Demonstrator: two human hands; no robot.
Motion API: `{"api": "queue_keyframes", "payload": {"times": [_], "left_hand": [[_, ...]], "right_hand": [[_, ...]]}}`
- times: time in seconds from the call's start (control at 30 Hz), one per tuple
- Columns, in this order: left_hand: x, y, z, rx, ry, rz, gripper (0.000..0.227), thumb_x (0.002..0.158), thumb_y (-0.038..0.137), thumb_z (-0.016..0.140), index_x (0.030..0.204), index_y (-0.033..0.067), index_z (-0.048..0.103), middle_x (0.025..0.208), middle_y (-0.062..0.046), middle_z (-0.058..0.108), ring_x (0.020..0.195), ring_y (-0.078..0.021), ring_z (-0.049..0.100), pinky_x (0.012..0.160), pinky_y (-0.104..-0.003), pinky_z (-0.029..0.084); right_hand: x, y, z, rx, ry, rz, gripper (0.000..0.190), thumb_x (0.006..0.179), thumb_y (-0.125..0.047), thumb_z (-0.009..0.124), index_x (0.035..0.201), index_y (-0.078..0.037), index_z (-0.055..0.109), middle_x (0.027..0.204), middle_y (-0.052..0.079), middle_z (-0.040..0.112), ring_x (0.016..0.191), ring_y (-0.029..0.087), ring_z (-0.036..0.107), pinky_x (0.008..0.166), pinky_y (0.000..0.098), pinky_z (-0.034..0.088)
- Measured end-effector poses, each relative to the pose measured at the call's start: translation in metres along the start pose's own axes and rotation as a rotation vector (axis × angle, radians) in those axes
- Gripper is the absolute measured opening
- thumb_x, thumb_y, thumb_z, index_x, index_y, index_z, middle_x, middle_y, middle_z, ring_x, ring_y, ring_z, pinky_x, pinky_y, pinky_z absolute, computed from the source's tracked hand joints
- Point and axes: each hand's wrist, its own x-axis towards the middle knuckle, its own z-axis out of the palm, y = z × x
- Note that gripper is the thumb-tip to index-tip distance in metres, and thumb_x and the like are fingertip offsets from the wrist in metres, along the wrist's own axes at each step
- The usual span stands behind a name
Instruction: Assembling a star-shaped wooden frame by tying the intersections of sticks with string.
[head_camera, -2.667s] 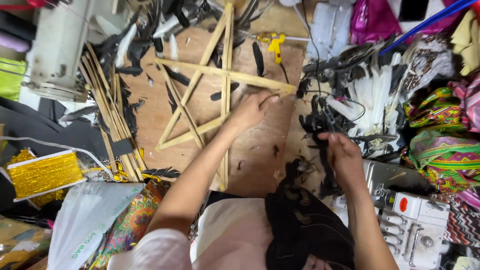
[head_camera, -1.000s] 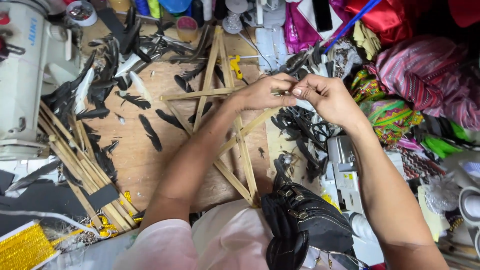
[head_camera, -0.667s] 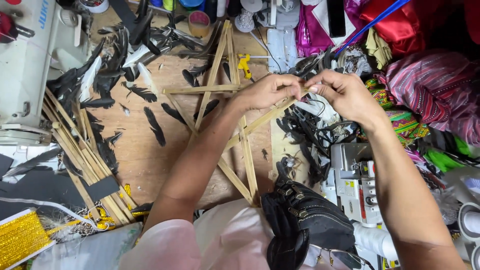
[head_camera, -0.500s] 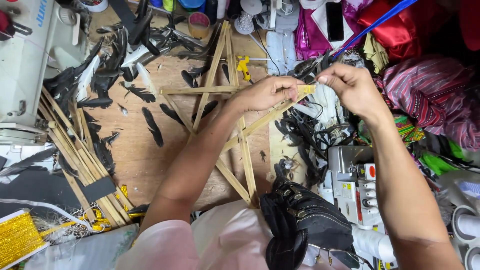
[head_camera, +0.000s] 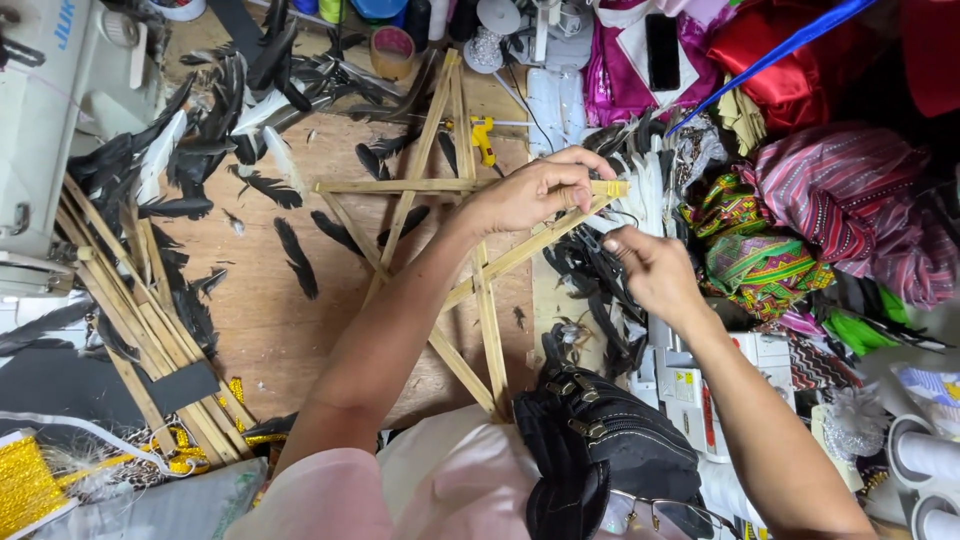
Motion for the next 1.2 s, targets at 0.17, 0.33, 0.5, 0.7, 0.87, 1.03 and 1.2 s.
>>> {"api": "queue_keyframes", "payload": {"times": [0.17, 0.33, 0.5, 0.7, 0.87, 1.03, 1.2], "left_hand": [[-0.002, 0.002, 0.008, 0.041, 0.027, -0.009, 0.026, 0.117, 0.017, 0.060, 0.098, 0.0062, 0.073, 0.147, -0.013, 0.057, 0.132, -0.0365, 0.063, 0.114, -0.057, 0.052], [-0.005, -0.004, 0.019, 0.123, 0.057, 0.077, 0.021, 0.115, 0.016, 0.063, 0.099, 0.0077, 0.074, 0.138, -0.011, 0.053, 0.104, -0.0319, 0.076, 0.103, -0.055, 0.058], [-0.005, 0.019, 0.027, 0.316, 0.065, -0.159, 0.018, 0.110, 0.018, 0.066, 0.093, 0.0186, 0.074, 0.135, -0.001, 0.051, 0.122, -0.0230, 0.062, 0.110, -0.054, 0.049], [-0.012, 0.025, 0.018, 0.143, 0.155, 0.061, 0.023, 0.115, 0.016, 0.061, 0.098, 0.0072, 0.075, 0.133, -0.012, 0.051, 0.101, -0.0353, 0.079, 0.101, -0.057, 0.059], [-0.008, 0.041, 0.022, 0.070, 0.126, 0.024, 0.024, 0.115, 0.015, 0.060, 0.096, 0.0046, 0.071, 0.146, -0.018, 0.051, 0.109, -0.0426, 0.077, 0.105, -0.063, 0.056], [-0.005, 0.040, 0.037, 0.195, 0.068, -0.060, 0.026, 0.115, 0.023, 0.059, 0.098, 0.0114, 0.074, 0.143, -0.012, 0.060, 0.114, -0.0373, 0.077, 0.108, -0.057, 0.046], [0.008, 0.032, 0.056, 0.309, 0.037, -0.026, 0.033, 0.115, 0.041, 0.056, 0.098, 0.0199, 0.076, 0.141, -0.007, 0.070, 0.127, -0.0364, 0.072, 0.103, -0.050, 0.038]], "right_hand": [[-0.019, -0.074, -0.029, -0.172, -0.130, -0.212, 0.022, 0.100, 0.001, 0.064, 0.102, -0.008, 0.084, 0.082, 0.016, 0.080, 0.061, 0.031, 0.072, 0.073, 0.0445, 0.061], [0.058, -0.066, -0.079, -0.299, -0.015, -0.440, 0.021, 0.098, 0.003, 0.065, 0.090, -0.014, 0.074, 0.065, 0.005, 0.063, 0.060, 0.032, 0.066, 0.065, 0.0433, 0.054], [0.126, -0.085, -0.076, -0.322, -0.051, -0.505, 0.019, 0.114, 0.008, 0.068, 0.113, -0.003, 0.083, 0.082, 0.008, 0.078, 0.057, 0.018, 0.060, 0.060, 0.0387, 0.055], [0.123, 0.052, -0.005, 0.067, -0.102, -0.204, 0.015, 0.116, -0.004, 0.069, 0.104, -0.007, 0.078, 0.088, 0.015, 0.075, 0.083, 0.033, 0.068, 0.094, 0.0481, 0.053], [0.010, 0.046, 0.018, 0.186, -0.123, 0.002, 0.016, 0.105, -0.006, 0.067, 0.096, -0.011, 0.080, 0.064, 0.011, 0.066, 0.063, 0.024, 0.058, 0.075, 0.0400, 0.051], [-0.022, -0.011, -0.054, -0.219, -0.114, -0.282, 0.019, 0.098, -0.002, 0.062, 0.091, -0.012, 0.077, 0.049, 0.007, 0.058, 0.040, 0.024, 0.051, 0.050, 0.0339, 0.047], [0.040, -0.044, -0.095, -0.393, -0.117, -0.593, 0.024, 0.090, 0.005, 0.059, 0.084, -0.012, 0.073, 0.049, 0.003, 0.053, 0.037, 0.026, 0.049, 0.046, 0.0356, 0.044]]}}
